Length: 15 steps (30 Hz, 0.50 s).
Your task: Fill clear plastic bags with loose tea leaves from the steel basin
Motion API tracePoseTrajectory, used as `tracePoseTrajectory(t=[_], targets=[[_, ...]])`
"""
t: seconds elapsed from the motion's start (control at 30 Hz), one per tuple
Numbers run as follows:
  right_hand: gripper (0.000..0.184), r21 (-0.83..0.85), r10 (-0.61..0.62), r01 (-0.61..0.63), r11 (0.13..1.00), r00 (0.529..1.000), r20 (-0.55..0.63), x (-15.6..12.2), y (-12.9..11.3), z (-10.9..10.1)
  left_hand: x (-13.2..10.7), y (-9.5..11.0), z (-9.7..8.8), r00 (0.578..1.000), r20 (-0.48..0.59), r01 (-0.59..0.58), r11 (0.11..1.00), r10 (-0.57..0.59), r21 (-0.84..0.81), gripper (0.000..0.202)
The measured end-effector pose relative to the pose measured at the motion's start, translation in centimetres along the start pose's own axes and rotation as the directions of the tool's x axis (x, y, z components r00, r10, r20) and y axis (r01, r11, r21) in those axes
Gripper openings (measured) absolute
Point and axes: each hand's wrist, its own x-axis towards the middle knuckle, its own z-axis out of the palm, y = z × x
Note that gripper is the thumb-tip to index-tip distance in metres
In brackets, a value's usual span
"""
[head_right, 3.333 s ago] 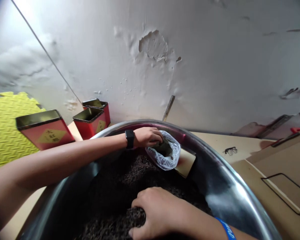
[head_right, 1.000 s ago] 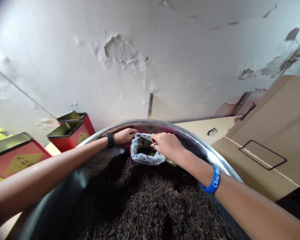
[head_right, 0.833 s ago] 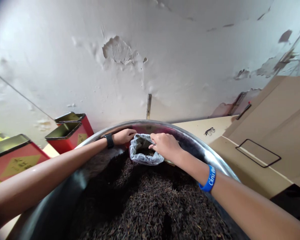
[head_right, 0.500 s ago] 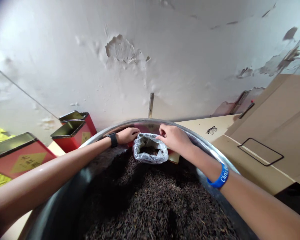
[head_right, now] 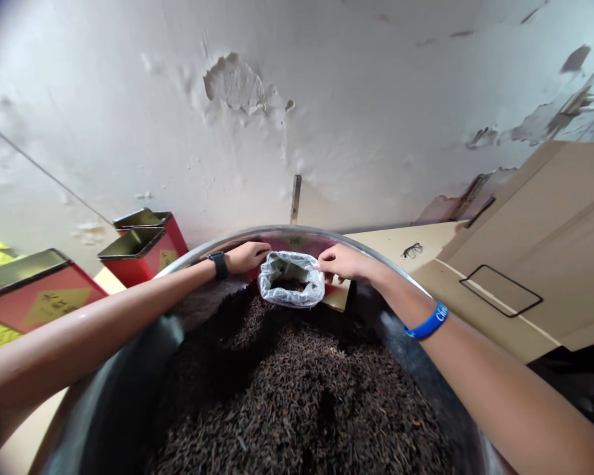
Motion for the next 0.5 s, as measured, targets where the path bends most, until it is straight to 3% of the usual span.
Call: tracePoseTrajectory(t=[0.13,0.23,0.37,0.5], targets=[[0.025,0.309,-0.001,0.018,0.951,0.999,-0.055,0.4,0.9,-0.1,0.0,-0.1,0.2,1.0,-0.008,0.014,1.0,-0.014,-0.02,0.029],[0.019,0.445,0.027,0.037,0.895,0.99,-0.137,1.2,1.9,0.2,0.0,-0.1,0.3,1.0,-0.005,0.021,0.999,-0.022,-0.045,0.031],[0.019,0.479,0.048,0.075,0.874,0.97,-0.239,2.3,2.8,0.9,0.0,-0.1,0.3,1.0,0.003,0.008,0.997,-0.008,-0.078,0.032],[0.02,0.464,0.076,0.059,0.884,0.961,-0.267,3.2,3.6,1.6,0.1,0.0,0.3,1.0,0.018,0.007,0.996,-0.006,-0.086,0.032]])
